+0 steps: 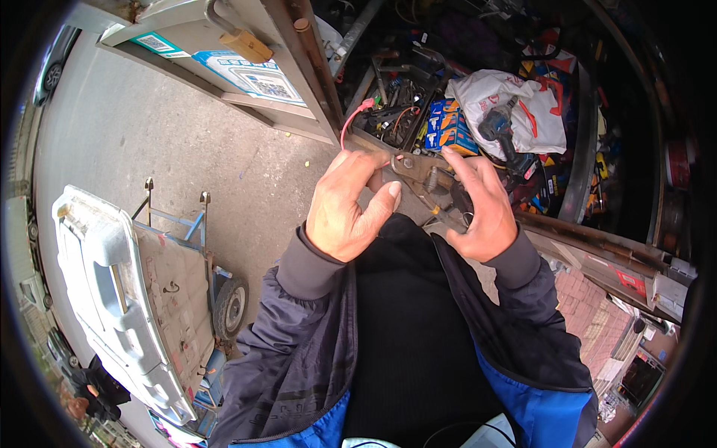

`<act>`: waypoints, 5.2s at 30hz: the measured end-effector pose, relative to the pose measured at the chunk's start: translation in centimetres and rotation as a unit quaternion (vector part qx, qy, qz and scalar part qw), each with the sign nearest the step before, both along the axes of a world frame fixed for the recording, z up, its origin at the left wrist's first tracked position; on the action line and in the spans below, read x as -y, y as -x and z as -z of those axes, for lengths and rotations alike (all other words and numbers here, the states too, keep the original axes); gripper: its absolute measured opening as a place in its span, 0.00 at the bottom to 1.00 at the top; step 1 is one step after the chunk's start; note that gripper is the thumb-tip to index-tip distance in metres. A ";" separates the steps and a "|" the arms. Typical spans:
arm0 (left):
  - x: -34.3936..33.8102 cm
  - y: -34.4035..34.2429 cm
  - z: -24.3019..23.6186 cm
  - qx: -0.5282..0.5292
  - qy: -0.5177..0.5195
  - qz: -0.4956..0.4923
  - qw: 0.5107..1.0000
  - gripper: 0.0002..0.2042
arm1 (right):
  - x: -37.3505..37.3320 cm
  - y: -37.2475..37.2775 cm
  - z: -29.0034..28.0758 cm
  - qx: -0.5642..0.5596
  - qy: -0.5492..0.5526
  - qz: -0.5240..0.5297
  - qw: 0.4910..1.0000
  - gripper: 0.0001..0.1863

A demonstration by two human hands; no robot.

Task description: The person strips and twists red and white wires, then uses pliers to crimp connectors onto the wire ends. They walk to a three-wheeled vehicle, open its battery compartment, and connect the prepared wires to the battery terminals.

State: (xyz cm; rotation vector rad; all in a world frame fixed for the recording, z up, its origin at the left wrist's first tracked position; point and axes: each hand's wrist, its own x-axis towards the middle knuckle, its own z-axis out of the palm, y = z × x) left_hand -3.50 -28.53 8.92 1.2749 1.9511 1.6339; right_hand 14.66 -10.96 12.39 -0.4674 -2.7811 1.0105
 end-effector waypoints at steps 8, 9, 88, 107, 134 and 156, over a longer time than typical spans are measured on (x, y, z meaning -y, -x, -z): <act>0.1 0.5 1.7 0.145 0.057 0.058 0.986 0.12 | -0.3 -0.4 -0.2 0.051 0.097 -0.011 0.994 0.53; 0.1 0.3 2.0 0.151 0.047 0.057 0.986 0.13 | -0.4 -0.4 0.0 0.051 0.100 -0.013 0.994 0.53; -0.4 -3.1 6.0 0.258 0.066 -0.037 0.963 0.21 | -0.3 -2.3 3.7 0.067 0.194 0.023 0.978 0.55; -0.9 -2.7 4.8 0.301 0.054 -0.023 0.952 0.18 | 0.1 -2.6 4.9 0.072 0.416 -0.018 0.906 0.54; 0.4 -2.1 3.6 0.152 0.136 0.029 0.979 0.08 | 1.3 -3.2 3.4 0.107 0.129 -0.011 0.986 0.54; 2.1 -3.6 7.8 0.252 0.163 0.047 0.953 0.17 | 2.0 -5.2 8.2 0.120 0.256 0.005 0.959 0.47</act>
